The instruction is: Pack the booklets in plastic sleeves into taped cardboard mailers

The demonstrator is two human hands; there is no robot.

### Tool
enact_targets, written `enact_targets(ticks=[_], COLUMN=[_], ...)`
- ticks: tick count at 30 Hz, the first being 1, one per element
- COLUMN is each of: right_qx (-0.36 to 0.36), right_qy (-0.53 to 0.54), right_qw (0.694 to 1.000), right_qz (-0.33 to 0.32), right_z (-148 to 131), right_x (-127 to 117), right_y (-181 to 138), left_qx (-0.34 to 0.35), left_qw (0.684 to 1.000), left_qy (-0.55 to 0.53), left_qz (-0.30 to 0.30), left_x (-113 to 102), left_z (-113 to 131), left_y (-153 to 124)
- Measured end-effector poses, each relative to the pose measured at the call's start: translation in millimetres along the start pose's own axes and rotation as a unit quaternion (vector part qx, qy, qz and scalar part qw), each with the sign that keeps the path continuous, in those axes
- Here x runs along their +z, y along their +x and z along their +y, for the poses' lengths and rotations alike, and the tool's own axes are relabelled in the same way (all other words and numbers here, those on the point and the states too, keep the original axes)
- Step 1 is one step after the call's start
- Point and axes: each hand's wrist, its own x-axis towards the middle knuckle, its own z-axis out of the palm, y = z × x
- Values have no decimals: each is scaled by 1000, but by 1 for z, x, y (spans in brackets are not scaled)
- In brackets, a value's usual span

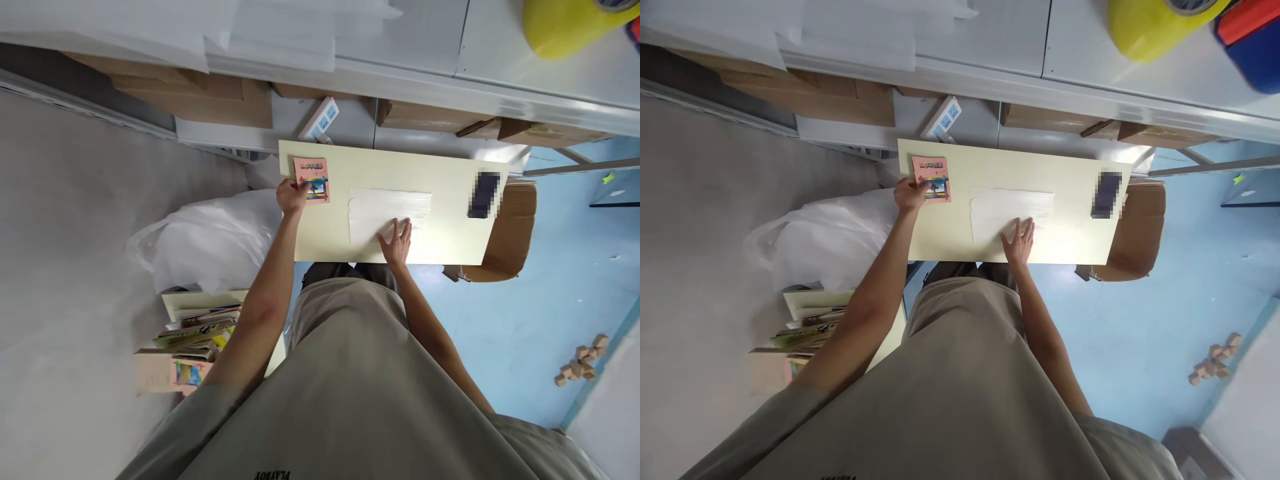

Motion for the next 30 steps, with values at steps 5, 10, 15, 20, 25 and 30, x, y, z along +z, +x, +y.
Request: enact_targets(ticks=[5, 10, 15, 20, 25, 30], right_qx=[9, -26, -15, -16, -34, -17], right_qy=[42, 205, 438, 449, 395, 268], right_qw=[999, 978, 893, 888, 906, 957], right_qz=[-21, -11, -107, -96, -149, -109], right_z=[-5, 4, 33, 74, 102, 114], right_x=[-10, -36, -63, -67, -62, -70], right_y=[6, 18, 31, 51, 73, 82], left_qx=[22, 62, 34, -2, -9, -5], left_qw=[997, 974, 929, 937, 968, 986], left_qy=[-78, -188, -277, -252, -171, -66], left_qz=[9, -111, -243, -241, -185, -151], left_x=[-2, 26, 93, 160, 190, 195], left_z=[29, 60, 83, 85, 75, 67], left_y=[-41, -113, -174, -194, -186, -180])
